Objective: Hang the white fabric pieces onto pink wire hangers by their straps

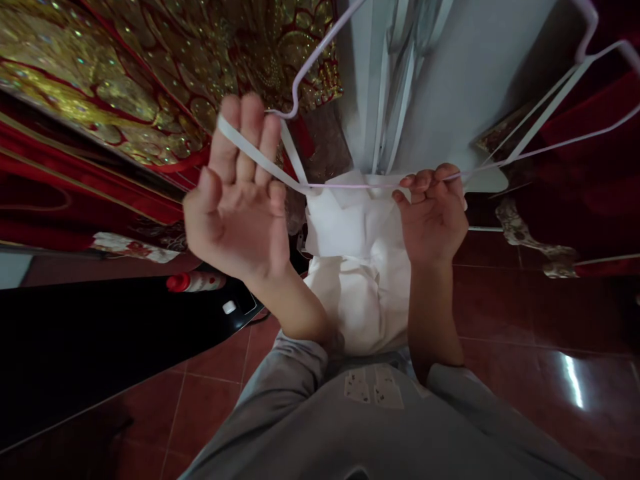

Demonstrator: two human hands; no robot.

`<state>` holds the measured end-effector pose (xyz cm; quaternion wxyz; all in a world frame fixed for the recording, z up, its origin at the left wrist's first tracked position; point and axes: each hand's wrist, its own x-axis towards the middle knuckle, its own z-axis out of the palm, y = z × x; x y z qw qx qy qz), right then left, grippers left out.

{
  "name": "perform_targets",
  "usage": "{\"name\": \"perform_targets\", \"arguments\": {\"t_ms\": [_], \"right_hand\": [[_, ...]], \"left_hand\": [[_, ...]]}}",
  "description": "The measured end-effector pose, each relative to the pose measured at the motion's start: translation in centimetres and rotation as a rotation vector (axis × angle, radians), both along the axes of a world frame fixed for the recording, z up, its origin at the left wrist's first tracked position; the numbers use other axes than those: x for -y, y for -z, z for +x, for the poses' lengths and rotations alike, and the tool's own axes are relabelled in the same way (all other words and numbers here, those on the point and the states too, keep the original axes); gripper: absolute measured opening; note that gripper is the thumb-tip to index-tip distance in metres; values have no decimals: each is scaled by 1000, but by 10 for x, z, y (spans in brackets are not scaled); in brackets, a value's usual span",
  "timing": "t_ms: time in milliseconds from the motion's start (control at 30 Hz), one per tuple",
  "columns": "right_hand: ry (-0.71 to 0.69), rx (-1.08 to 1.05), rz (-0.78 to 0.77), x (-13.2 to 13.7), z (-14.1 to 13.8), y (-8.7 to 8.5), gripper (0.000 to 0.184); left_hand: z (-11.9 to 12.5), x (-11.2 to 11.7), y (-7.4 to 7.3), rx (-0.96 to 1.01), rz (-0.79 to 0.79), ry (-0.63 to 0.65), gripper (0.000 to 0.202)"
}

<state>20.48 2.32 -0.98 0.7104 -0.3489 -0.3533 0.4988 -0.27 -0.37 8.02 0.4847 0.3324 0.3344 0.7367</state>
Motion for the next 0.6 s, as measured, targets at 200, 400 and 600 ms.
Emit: {"name": "perform_targets", "arguments": {"t_ms": [200, 400, 600], "right_hand": [[-13, -4, -18, 2, -2, -2, 29], [-34, -20, -5, -2, -7, 0, 31], [-11, 16, 5, -2, -5, 3, 26]], "left_hand": [[-16, -1, 53, -136, -33, -377, 38], [16, -4, 87, -202, -81, -334, 40], [47, -7, 81, 0, -57, -388, 72]]}}
